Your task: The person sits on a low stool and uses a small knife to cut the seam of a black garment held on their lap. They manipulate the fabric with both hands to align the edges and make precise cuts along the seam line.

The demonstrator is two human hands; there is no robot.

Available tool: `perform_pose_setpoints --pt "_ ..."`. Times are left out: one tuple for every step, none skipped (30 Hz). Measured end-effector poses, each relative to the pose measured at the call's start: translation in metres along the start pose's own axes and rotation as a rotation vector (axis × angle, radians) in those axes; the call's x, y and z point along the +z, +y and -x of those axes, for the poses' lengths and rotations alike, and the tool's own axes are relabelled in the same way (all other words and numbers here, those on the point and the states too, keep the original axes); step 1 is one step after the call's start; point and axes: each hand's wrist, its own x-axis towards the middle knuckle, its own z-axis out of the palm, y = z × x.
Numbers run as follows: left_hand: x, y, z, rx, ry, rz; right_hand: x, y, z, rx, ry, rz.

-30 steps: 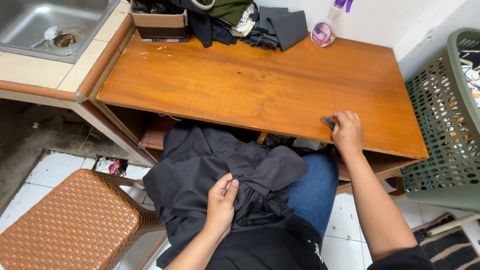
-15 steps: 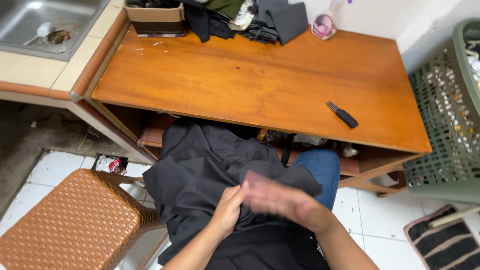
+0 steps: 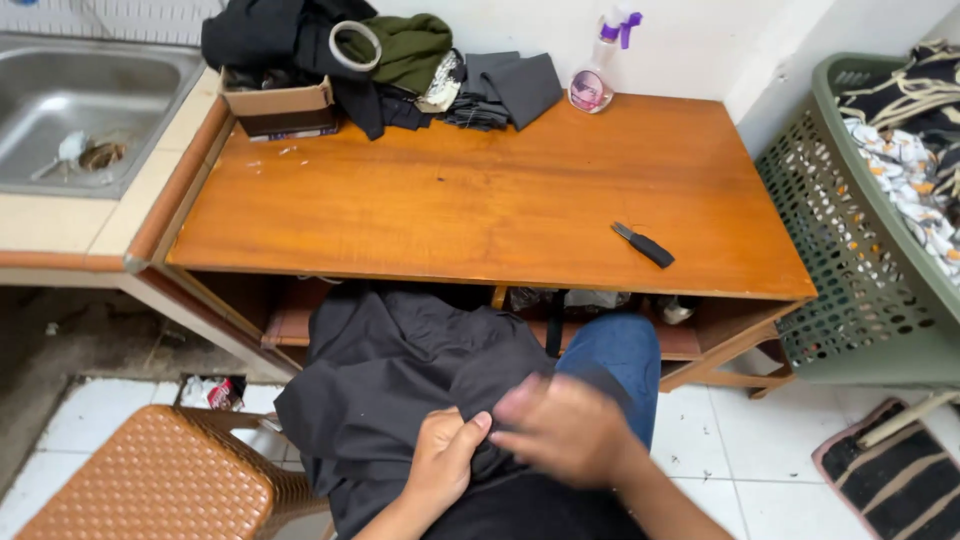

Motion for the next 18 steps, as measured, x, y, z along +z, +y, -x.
perform_pose_setpoints --pt "-0.006 -0.003 -0.003 0.002 -0.017 -0.004 0.013 0.013 0.019 0.015 0.005 0.008" --pt "-0.012 -0.006 -0.006 -0.143 0.196 0.003 0.026 0.026 0.037 0.288 0.104 0.163" --pt "-0.017 -0.009 -0.009 -0.288 0.425 0.010 0.040 0.042 0.055 0.548 0.200 0.308" --pt "-0.026 -0.006 -0.012 -0.286 0.425 0.006 0.039 0.043 0.067 0.548 0.204 0.307" --pt "-0.036 -0.003 -0.018 -0.251 0.491 0.067 0.038 0.047 0.078 0.859 0.281 0.233" --pt "-0.046 0.001 -0.025 -0.215 0.556 0.129 0.038 0.051 0.089 1.167 0.358 0.148" --pt "-0.047 -0.001 -0.030 -0.211 0.554 0.127 0.030 0.047 0.075 1.167 0.364 0.149" --pt "-0.049 -0.003 -0.034 -0.184 0.508 0.115 0.022 0.043 0.061 1.177 0.439 0.013" --pt "-0.050 -0.006 -0.035 -0.165 0.459 0.103 0.013 0.036 0.050 1.188 0.507 -0.122" --pt "-0.046 -0.008 -0.036 -0.167 0.453 0.101 0.004 0.033 0.029 1.195 0.509 -0.120" --pt "-0.041 -0.011 -0.039 -0.146 0.389 0.162 -0.005 0.032 0.008 1.063 0.461 -0.351" --pt "-0.036 -0.012 -0.043 -0.126 0.324 0.222 -0.015 0.032 -0.012 0.920 0.408 -0.574" --pt "-0.033 -0.012 -0.046 -0.126 0.311 0.219 -0.009 0.037 -0.013 0.929 0.416 -0.569" --pt "-0.030 -0.011 -0.048 -0.136 0.308 0.227 -0.004 0.041 -0.014 0.972 0.361 -0.796" --pt "-0.028 -0.010 -0.055 -0.135 0.307 0.233 0.002 0.049 -0.017 0.996 0.306 -1.024" --pt "-0.029 0.001 -0.057 -0.125 0.297 0.228 -0.001 0.045 -0.021 0.993 0.321 -1.019" --pt "-0.031 0.012 -0.062 -0.183 0.378 0.186 -0.002 0.045 -0.028 0.866 0.389 -0.759" --pt "-0.033 0.023 -0.067 -0.240 0.460 0.145 -0.004 0.044 -0.035 0.736 0.453 -0.500"
